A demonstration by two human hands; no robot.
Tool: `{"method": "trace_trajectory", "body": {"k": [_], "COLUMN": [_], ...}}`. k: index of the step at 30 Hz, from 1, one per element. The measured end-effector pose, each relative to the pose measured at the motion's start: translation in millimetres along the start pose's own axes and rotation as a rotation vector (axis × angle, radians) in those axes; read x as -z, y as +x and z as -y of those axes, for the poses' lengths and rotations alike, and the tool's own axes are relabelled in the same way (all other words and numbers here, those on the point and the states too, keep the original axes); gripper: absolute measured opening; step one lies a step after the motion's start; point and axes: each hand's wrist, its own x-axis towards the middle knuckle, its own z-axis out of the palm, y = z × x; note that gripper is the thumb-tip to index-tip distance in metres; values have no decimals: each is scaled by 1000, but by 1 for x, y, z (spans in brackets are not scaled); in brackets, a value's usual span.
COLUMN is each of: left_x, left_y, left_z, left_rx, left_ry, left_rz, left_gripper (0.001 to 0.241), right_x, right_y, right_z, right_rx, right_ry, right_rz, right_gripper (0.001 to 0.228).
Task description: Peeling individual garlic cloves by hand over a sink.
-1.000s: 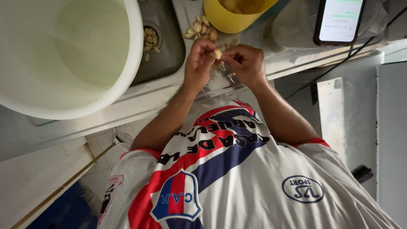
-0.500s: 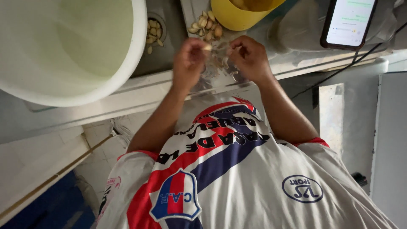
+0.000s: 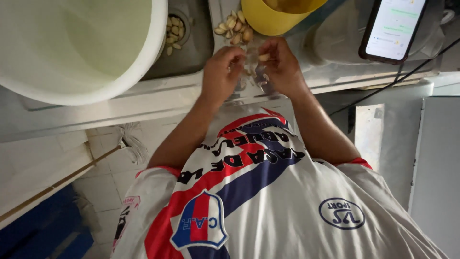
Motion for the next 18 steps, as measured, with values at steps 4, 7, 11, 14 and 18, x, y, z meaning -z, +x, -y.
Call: {"method": "trace_trajectory", "body": {"k": [4, 7, 11, 14, 18], "left_x": [-16, -24, -26, -27, -35], "left_y": [2, 3, 3, 4, -3], "left_z": [-4, -5, -5, -8, 11], "left_rx": [-58, -31, -16, 106, 205], "left_ry": [-37, -91, -160, -277, -449], "left_rz": [80, 109, 77, 100, 92], "left_gripper": [28, 26, 26, 28, 33], "right_x": [2, 6, 10, 12, 13], "right_y": [-3, -6, -9, -9, -11], "right_z": [10, 0, -3, -7, 0], "right_rx": [-44, -65, 11, 36, -48], "right_ry": [121, 226, 171, 202, 185], "right_rz": [-13, -42, -125, -140, -142], "right_gripper": [30, 22, 21, 20, 8]}}
